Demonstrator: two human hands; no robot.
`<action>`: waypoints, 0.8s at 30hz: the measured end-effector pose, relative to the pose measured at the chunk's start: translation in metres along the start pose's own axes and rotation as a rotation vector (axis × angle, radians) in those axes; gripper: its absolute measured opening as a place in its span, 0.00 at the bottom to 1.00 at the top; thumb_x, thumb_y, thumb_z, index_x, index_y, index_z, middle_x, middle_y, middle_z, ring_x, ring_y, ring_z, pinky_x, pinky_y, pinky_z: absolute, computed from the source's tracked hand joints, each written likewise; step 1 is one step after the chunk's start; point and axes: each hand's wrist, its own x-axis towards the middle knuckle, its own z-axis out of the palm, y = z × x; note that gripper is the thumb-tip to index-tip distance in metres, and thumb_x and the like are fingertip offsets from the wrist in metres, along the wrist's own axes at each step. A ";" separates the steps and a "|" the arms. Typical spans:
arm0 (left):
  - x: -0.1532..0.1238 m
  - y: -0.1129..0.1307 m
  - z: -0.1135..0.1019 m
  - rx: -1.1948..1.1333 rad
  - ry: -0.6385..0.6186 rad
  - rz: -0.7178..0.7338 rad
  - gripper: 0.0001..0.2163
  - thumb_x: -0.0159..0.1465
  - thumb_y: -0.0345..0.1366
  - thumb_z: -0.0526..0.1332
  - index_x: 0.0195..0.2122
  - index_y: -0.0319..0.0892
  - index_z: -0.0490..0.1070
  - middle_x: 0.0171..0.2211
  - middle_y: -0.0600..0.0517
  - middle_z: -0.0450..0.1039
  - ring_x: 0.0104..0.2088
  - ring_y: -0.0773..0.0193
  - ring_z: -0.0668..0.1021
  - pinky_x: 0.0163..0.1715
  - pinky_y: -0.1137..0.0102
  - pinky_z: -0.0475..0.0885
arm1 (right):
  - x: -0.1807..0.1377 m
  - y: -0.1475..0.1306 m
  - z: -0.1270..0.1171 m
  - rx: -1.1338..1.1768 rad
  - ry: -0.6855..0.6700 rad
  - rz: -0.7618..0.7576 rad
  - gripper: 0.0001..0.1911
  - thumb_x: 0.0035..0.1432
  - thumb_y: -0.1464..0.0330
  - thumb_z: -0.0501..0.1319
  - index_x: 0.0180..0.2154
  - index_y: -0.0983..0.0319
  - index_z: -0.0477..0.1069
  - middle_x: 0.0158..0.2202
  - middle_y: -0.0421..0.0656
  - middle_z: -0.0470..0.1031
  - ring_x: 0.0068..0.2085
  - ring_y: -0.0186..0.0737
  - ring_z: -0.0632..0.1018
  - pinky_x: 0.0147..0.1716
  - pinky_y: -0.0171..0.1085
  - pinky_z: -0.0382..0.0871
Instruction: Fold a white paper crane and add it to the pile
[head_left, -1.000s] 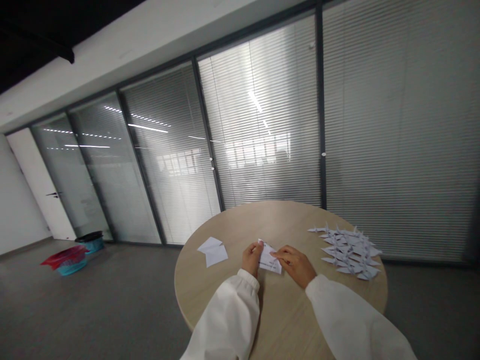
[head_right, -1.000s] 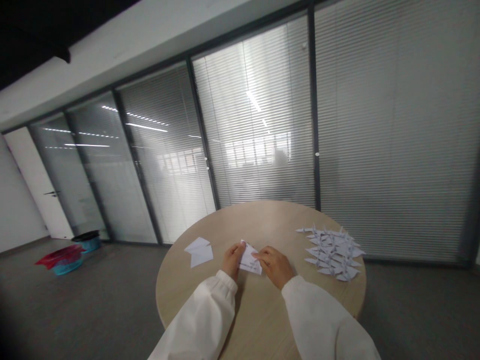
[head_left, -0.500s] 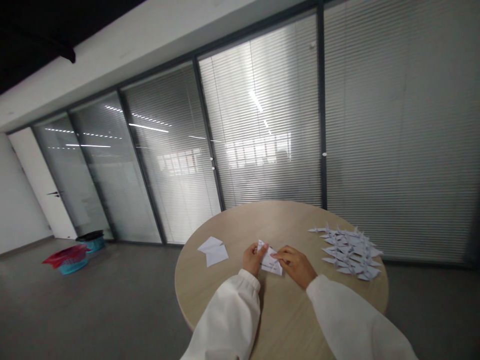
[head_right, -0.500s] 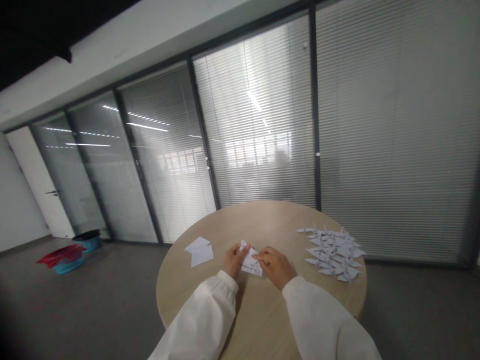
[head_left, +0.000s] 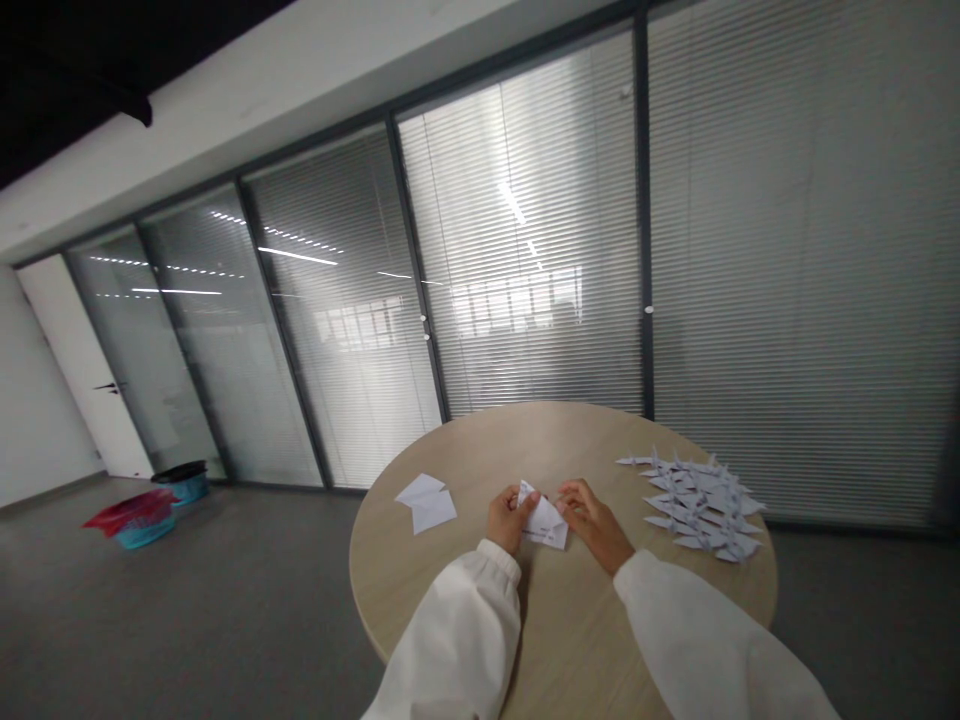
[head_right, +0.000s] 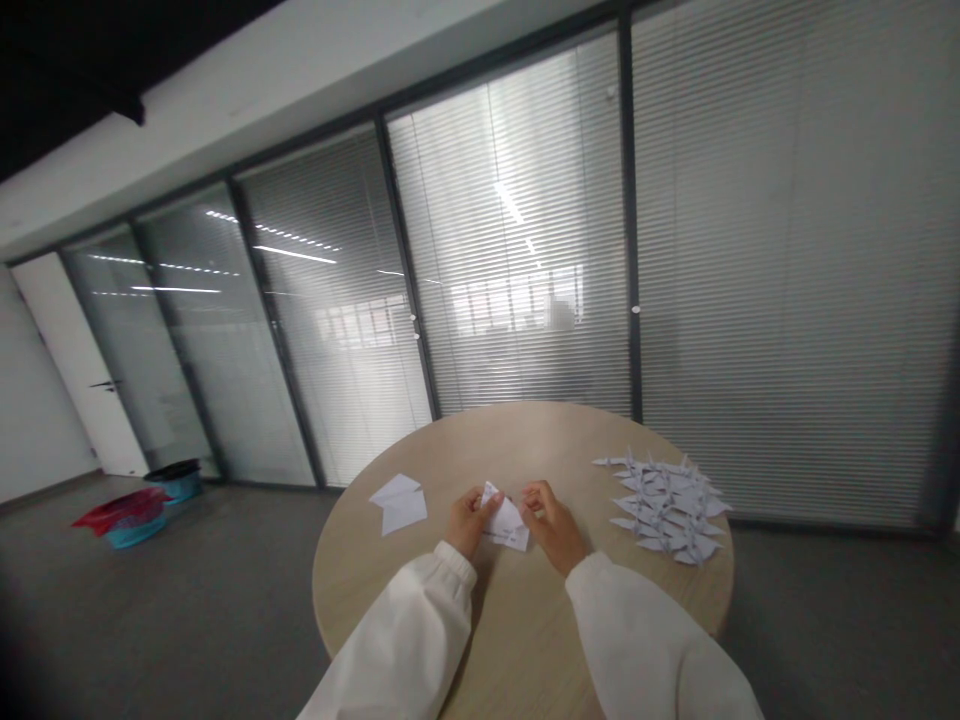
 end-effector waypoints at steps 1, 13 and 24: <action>-0.002 0.002 0.001 0.018 -0.015 0.004 0.16 0.43 0.44 0.66 0.24 0.36 0.70 0.20 0.49 0.73 0.19 0.67 0.72 0.19 0.75 0.63 | 0.001 0.003 0.001 0.024 -0.021 0.038 0.12 0.54 0.62 0.53 0.39 0.61 0.64 0.30 0.41 0.71 0.32 0.36 0.73 0.30 0.32 0.66; -0.006 0.005 0.007 0.020 -0.102 -0.002 0.16 0.43 0.44 0.66 0.25 0.35 0.72 0.21 0.49 0.73 0.19 0.68 0.71 0.20 0.75 0.64 | 0.004 0.018 0.005 0.021 -0.161 0.042 0.19 0.53 0.55 0.53 0.25 0.64 0.67 0.22 0.37 0.68 0.25 0.32 0.69 0.25 0.30 0.61; -0.007 0.008 0.007 0.034 -0.074 0.001 0.16 0.45 0.47 0.64 0.24 0.35 0.73 0.21 0.48 0.74 0.18 0.68 0.71 0.17 0.76 0.62 | 0.004 0.015 0.004 0.027 -0.164 0.054 0.14 0.52 0.59 0.55 0.26 0.64 0.68 0.24 0.40 0.72 0.27 0.35 0.72 0.27 0.31 0.64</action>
